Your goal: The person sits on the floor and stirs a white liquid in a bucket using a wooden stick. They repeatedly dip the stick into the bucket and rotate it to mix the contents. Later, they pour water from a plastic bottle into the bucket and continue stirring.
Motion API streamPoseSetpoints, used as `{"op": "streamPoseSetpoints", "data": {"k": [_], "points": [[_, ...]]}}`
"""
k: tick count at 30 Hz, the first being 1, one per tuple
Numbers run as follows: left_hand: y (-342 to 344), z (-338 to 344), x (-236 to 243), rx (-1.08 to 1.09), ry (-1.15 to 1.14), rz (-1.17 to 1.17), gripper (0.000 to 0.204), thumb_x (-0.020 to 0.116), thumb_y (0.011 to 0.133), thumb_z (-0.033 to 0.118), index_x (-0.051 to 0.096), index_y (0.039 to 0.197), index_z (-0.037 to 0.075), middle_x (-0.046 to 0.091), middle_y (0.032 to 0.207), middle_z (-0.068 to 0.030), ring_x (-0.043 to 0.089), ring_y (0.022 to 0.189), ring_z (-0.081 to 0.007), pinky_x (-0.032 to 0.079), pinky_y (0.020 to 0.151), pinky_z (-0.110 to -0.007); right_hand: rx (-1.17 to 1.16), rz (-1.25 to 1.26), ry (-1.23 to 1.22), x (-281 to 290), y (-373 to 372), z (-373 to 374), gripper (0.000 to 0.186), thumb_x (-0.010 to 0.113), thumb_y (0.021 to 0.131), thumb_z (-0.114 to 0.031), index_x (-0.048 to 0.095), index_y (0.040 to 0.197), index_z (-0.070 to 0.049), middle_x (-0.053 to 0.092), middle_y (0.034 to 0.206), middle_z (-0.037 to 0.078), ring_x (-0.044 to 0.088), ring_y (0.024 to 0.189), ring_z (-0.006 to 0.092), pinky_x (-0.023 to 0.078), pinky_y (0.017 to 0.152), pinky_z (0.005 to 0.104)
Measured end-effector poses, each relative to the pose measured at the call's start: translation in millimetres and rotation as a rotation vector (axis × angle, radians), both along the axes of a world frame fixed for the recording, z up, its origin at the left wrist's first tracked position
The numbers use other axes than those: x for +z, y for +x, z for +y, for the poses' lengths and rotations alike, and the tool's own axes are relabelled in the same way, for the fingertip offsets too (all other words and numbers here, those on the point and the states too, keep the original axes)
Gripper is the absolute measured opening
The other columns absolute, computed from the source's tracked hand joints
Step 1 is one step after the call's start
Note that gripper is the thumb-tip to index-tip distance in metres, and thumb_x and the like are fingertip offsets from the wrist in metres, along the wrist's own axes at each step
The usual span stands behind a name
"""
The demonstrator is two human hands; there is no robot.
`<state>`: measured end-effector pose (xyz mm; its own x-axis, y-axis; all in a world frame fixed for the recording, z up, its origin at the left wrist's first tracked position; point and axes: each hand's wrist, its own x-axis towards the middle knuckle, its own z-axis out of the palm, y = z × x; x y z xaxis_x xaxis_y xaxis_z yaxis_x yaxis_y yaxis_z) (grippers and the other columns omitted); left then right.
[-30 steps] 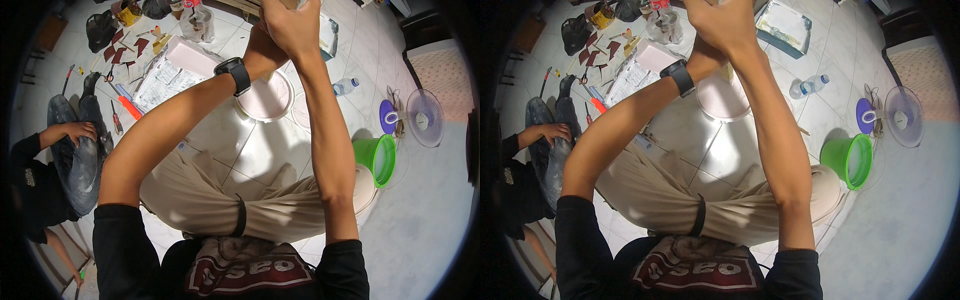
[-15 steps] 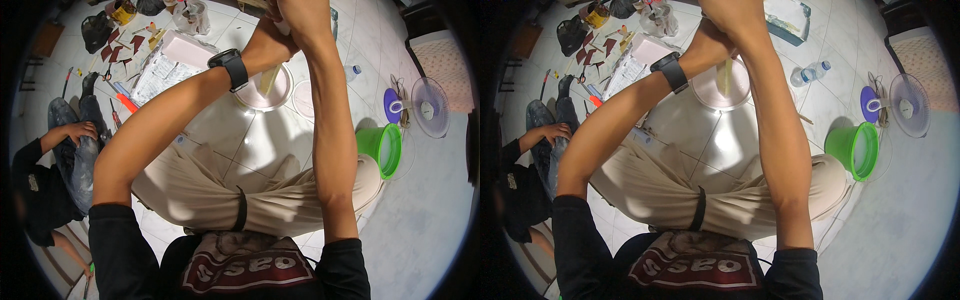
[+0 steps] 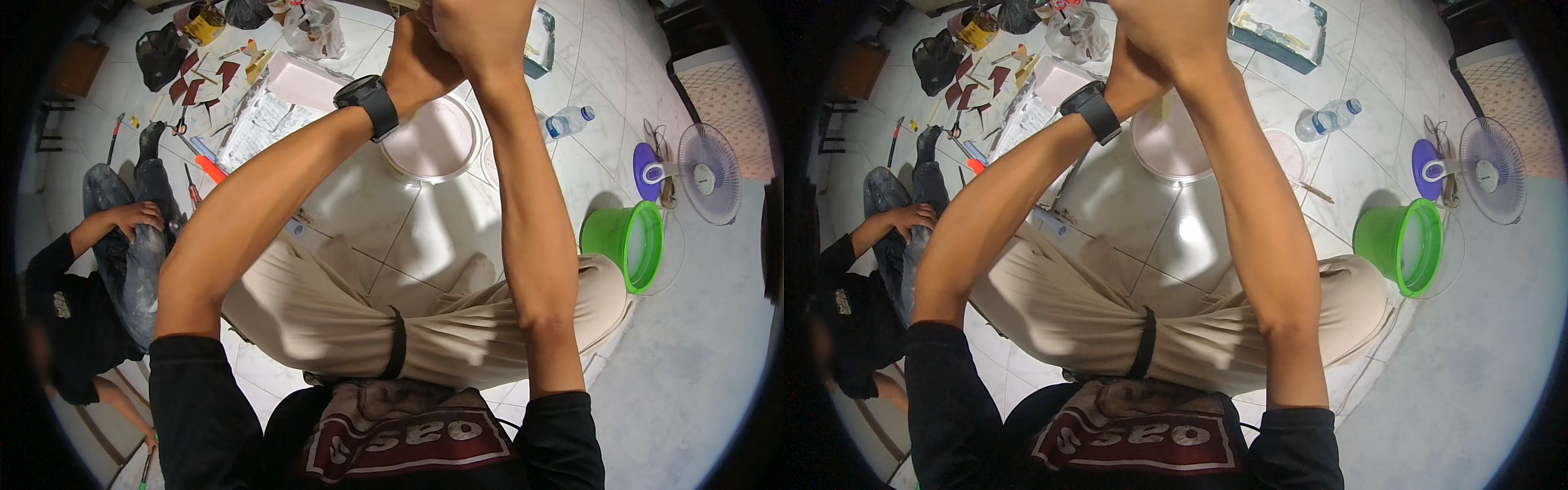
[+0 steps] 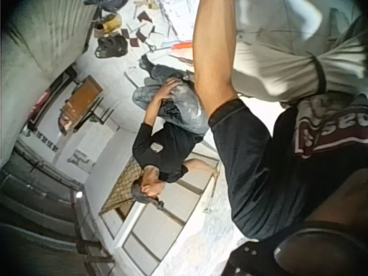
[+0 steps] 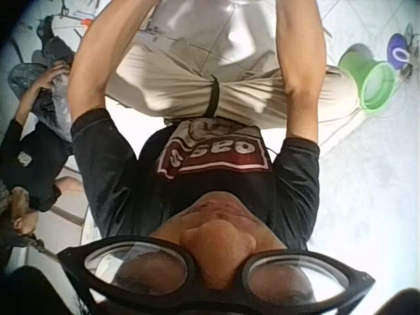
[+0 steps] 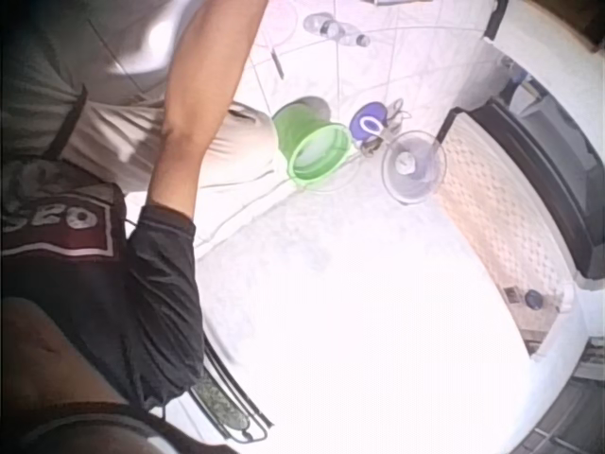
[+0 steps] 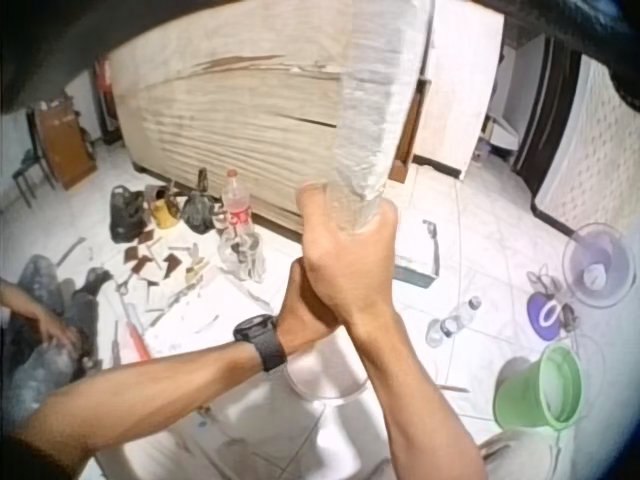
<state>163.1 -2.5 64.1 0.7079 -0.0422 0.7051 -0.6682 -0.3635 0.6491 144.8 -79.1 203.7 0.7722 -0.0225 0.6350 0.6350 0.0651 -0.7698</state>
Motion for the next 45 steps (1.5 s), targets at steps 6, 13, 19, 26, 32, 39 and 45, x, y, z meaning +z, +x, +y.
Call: {"op": "streamPoseSetpoints", "data": {"k": [6,13,19,26,32,39,45], "points": [[-5,-10,21,0.045,0.249,0.027,0.032,0.071,0.089,0.023,0.06,0.11,0.001,0.068,0.102,-0.0142,0.066,0.099,-0.0256,0.052,0.082,-0.039,0.033,0.001,-0.093,4,0,-1,0.02,0.063,0.092,-0.011,0.068,0.083,0.006,0.066,0.066,0.01,0.06,0.06,0.0137,0.046,0.055,0.0329],[-9,-27,56,0.01,0.401,0.191,0.022,0.072,0.087,0.02,0.064,0.097,0.003,0.071,0.088,-0.0126,0.068,0.085,-0.0251,0.053,0.075,-0.039,-0.058,0.152,-0.238,9,3,-11,0.022,0.061,0.089,-0.013,0.068,0.082,0.006,0.066,0.065,0.013,0.061,0.061,0.0172,0.047,0.057,0.0354],[-10,-25,40,-0.007,0.214,0.428,0.025,0.076,0.083,0.015,0.064,0.097,0.0,0.071,0.082,-0.0109,0.07,0.088,-0.0229,0.055,0.078,-0.037,-0.058,0.2,-0.074,6,5,-6,0.024,0.063,0.09,-0.015,0.067,0.079,0.005,0.063,0.063,0.009,0.06,0.057,0.0165,0.044,0.052,0.0336],[-15,-19,47,-0.129,-0.121,0.279,0.044,0.085,0.076,0.017,0.059,0.104,-0.005,0.072,0.099,-0.0151,0.071,0.091,-0.0208,0.056,0.08,-0.032,-0.015,0.195,-0.007,1,4,-15,0.024,0.062,0.092,-0.011,0.065,0.071,-0.001,0.056,0.052,0.004,0.048,0.038,0.0116,0.035,0.039,0.0314],[-21,-18,45,-0.348,-0.354,0.237,0.031,0.075,0.084,0.01,0.061,0.109,-0.001,0.071,0.104,-0.0144,0.068,0.102,-0.0244,0.052,0.089,-0.04,-0.079,-0.168,0.091,-7,8,-1,0.023,0.063,0.092,-0.011,0.064,0.073,0.001,0.061,0.06,0.003,0.055,0.052,0.0107,0.04,0.048,0.0308],[-9,-22,49,0.039,0.319,0.092,0.031,0.071,0.088,0.026,0.064,0.103,0.0,0.073,0.088,-0.0126,0.07,0.085,-0.0291,0.056,0.077,-0.038,-0.034,0.082,-0.135,6,-7,-11,0.021,0.062,0.091,-0.011,0.066,0.078,0.004,0.064,0.065,0.006,0.059,0.06,0.0135,0.044,0.054,0.0333],[-7,-27,44,-0.089,0.174,0.351,0.037,0.073,0.086,0.025,0.06,0.109,0.0,0.073,0.087,-0.0133,0.072,0.086,-0.0257,0.056,0.074,-0.037,-0.077,0.189,-0.218,10,-2,-8,0.022,0.062,0.088,-0.014,0.069,0.084,0.007,0.066,0.066,0.009,0.06,0.062,0.0158,0.046,0.056,0.034]]}}
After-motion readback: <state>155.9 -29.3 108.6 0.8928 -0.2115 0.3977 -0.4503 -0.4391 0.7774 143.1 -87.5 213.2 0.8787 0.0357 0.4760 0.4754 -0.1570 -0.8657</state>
